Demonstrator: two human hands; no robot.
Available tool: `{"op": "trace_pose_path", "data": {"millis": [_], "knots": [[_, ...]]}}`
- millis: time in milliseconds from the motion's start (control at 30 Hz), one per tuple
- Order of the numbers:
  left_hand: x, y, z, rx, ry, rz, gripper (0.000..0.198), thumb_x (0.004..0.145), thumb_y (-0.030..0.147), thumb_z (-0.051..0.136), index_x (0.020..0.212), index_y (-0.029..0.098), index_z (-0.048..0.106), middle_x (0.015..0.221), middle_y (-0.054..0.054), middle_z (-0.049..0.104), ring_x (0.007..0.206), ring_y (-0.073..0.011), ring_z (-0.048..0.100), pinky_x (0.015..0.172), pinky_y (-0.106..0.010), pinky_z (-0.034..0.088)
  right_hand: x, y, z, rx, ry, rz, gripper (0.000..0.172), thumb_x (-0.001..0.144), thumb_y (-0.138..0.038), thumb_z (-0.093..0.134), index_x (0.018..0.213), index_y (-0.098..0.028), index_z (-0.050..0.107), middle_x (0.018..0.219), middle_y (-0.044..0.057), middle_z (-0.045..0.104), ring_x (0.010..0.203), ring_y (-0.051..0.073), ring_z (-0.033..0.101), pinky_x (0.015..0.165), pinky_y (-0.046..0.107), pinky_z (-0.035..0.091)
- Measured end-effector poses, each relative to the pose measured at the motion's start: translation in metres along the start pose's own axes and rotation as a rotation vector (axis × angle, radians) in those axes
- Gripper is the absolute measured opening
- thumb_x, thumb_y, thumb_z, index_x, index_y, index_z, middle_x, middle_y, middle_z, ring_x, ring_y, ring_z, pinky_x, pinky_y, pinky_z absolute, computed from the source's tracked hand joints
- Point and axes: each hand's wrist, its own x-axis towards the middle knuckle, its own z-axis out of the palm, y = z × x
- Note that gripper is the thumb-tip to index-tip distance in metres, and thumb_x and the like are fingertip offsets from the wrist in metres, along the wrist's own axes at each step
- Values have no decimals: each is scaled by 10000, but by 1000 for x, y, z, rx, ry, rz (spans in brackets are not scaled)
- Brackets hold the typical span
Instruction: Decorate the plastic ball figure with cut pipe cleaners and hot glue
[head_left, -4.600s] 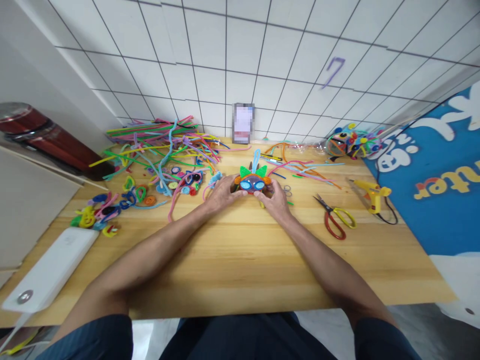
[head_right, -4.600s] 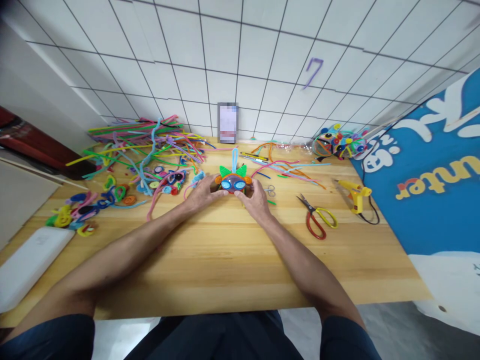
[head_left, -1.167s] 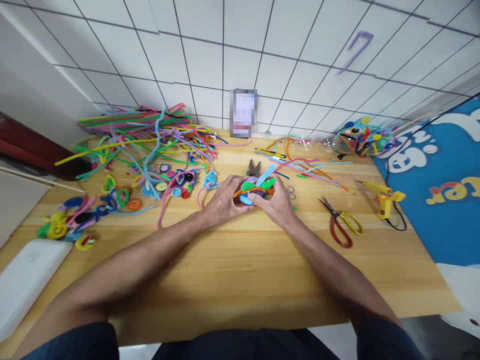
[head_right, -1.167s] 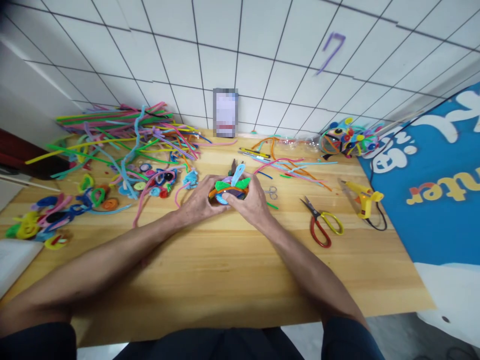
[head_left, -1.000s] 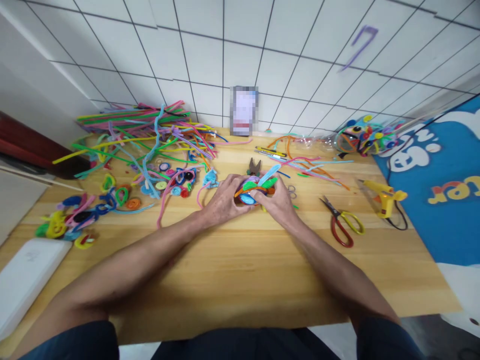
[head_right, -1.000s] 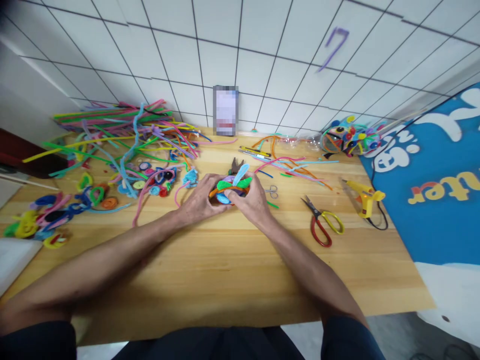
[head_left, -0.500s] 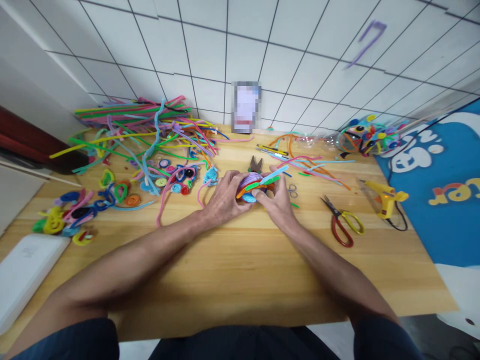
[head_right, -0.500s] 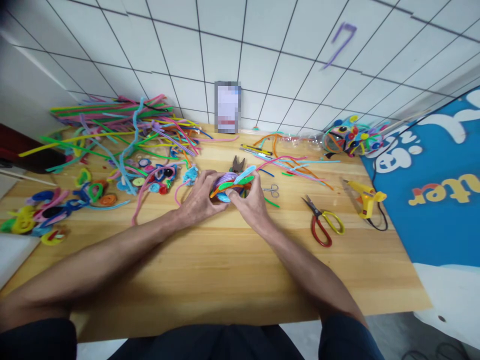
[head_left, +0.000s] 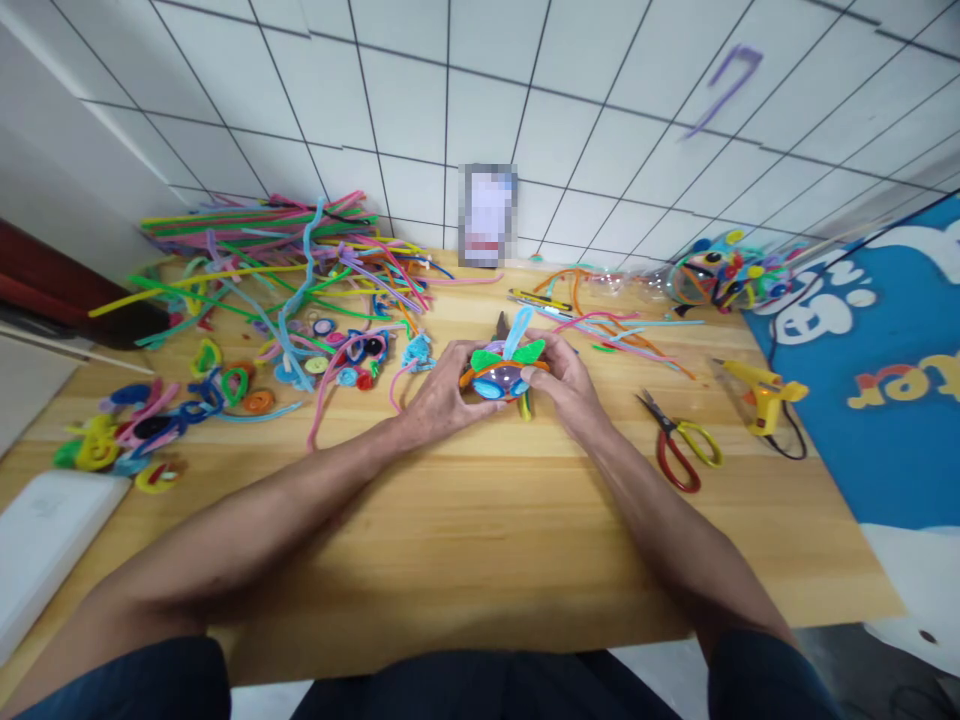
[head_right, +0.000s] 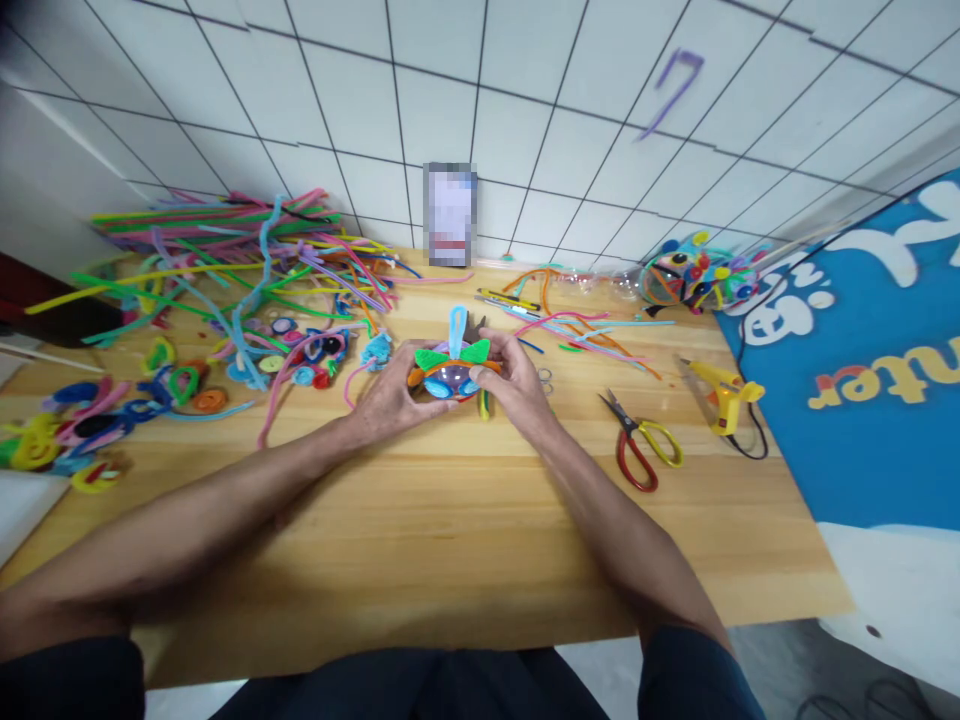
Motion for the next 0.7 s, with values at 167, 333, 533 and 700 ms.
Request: {"op": "trace_pose_path", "data": {"millis": [167,333,533,700], "knots": [[-1,-1,1,6,-1,25,690,832,424,873,1398,239,525,1332,-124,661,1250,-307,650,1036,-464,554,-7,-2,6,-99,27,-3,718,754,-514,852,1373,-283,569,1292,69,720,1196,291,691,1094,496,564],[1,3,1,-44,11,-16,576,827,434,869,1277,227,575,1219,-96,679,1147,-288,674,972,-429,568,-10,-6,9,-70,16,-41,681,847,-570,774,1411,-274,533,1363,89,697,1257,288,673,1122,487,552],[2,7,-2,-66,8,-102,498,823,419,869,1182,217,589,1161,-78,693,1077,-264,680,930,-391,562,-14,3,15,-261,91,-138,859,824,-504,794,1558,-274,413,1513,147,573,1394,328,572,1164,549,514],[3,3,-3,-108,4,-175,543,812,510,878,1178,204,619,1169,-83,721,1065,-265,691,926,-385,555,-15,6,17,-298,60,-187,890,803,-393,792,1582,-276,379,1593,158,508,1450,341,532,1200,578,482]]}}
